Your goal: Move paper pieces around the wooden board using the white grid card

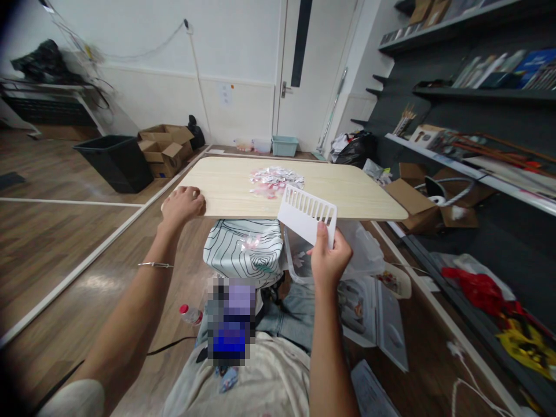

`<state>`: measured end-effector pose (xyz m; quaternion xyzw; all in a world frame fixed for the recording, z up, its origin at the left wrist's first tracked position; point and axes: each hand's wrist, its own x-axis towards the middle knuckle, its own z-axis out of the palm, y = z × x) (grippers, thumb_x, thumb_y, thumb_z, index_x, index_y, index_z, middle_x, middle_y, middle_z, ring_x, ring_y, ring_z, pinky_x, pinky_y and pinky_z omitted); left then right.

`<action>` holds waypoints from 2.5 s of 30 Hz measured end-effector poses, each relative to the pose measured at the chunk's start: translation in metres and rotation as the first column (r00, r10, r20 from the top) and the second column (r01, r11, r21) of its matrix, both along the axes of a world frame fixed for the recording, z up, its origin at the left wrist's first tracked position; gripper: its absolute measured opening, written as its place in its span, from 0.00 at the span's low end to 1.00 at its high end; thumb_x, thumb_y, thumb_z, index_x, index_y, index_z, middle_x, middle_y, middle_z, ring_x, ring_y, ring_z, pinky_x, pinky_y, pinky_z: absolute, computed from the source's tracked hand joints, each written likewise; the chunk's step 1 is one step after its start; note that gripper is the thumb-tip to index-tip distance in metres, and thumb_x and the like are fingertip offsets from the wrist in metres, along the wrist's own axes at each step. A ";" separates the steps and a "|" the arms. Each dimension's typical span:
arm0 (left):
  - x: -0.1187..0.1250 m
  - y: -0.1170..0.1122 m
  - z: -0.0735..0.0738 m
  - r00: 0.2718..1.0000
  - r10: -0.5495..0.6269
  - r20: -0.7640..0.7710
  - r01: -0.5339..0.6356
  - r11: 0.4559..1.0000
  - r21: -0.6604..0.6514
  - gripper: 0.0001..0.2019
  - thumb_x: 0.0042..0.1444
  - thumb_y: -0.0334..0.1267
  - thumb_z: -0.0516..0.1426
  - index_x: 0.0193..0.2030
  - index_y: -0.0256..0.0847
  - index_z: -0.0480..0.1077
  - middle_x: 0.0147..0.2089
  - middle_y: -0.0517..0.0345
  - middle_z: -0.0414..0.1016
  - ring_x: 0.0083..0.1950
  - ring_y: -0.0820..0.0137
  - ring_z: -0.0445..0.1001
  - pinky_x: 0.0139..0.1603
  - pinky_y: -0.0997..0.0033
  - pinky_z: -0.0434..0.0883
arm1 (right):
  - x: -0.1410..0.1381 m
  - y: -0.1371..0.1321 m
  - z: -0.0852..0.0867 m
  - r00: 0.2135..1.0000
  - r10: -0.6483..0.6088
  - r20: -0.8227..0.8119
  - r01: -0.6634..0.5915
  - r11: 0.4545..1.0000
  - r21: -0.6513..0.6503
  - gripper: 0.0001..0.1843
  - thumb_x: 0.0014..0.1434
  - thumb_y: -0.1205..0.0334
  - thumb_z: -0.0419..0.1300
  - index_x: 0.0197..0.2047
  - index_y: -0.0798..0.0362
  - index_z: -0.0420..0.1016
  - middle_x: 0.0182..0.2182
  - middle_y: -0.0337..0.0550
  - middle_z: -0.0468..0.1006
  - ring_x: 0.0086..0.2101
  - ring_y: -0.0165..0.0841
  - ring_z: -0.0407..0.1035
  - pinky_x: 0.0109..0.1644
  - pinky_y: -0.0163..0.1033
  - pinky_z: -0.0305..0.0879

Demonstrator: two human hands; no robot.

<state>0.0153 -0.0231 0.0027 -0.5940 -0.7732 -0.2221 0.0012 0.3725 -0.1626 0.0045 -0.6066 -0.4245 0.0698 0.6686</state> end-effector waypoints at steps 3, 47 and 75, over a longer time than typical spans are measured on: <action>-0.007 0.010 0.005 0.999 -0.025 -0.023 0.024 0.999 -0.047 0.26 0.71 0.47 0.50 0.67 0.42 0.80 0.73 0.32 0.76 0.74 0.37 0.73 0.73 0.34 0.71 | 0.001 0.000 -0.002 1.000 -0.008 0.003 0.008 1.000 0.001 0.40 0.59 0.19 0.64 0.29 0.52 0.78 0.19 0.43 0.75 0.16 0.34 0.67 0.19 0.39 0.62; 0.001 0.011 -0.002 0.996 -0.080 -0.045 0.076 0.994 -0.073 0.30 0.75 0.48 0.40 0.71 0.45 0.74 0.82 0.38 0.70 0.82 0.42 0.64 0.80 0.31 0.59 | -0.020 0.014 -0.013 0.992 0.067 -0.104 -0.067 0.998 0.010 0.45 0.59 0.19 0.64 0.40 0.60 0.86 0.32 0.56 0.87 0.20 0.36 0.73 0.20 0.41 0.73; 0.003 0.008 0.001 0.996 -0.072 -0.050 0.068 0.994 -0.084 0.32 0.75 0.49 0.39 0.72 0.43 0.74 0.83 0.39 0.69 0.83 0.43 0.63 0.82 0.34 0.57 | -0.020 0.007 -0.007 0.993 0.083 -0.088 -0.081 0.996 0.030 0.42 0.59 0.19 0.65 0.32 0.56 0.82 0.26 0.50 0.84 0.17 0.35 0.71 0.18 0.40 0.69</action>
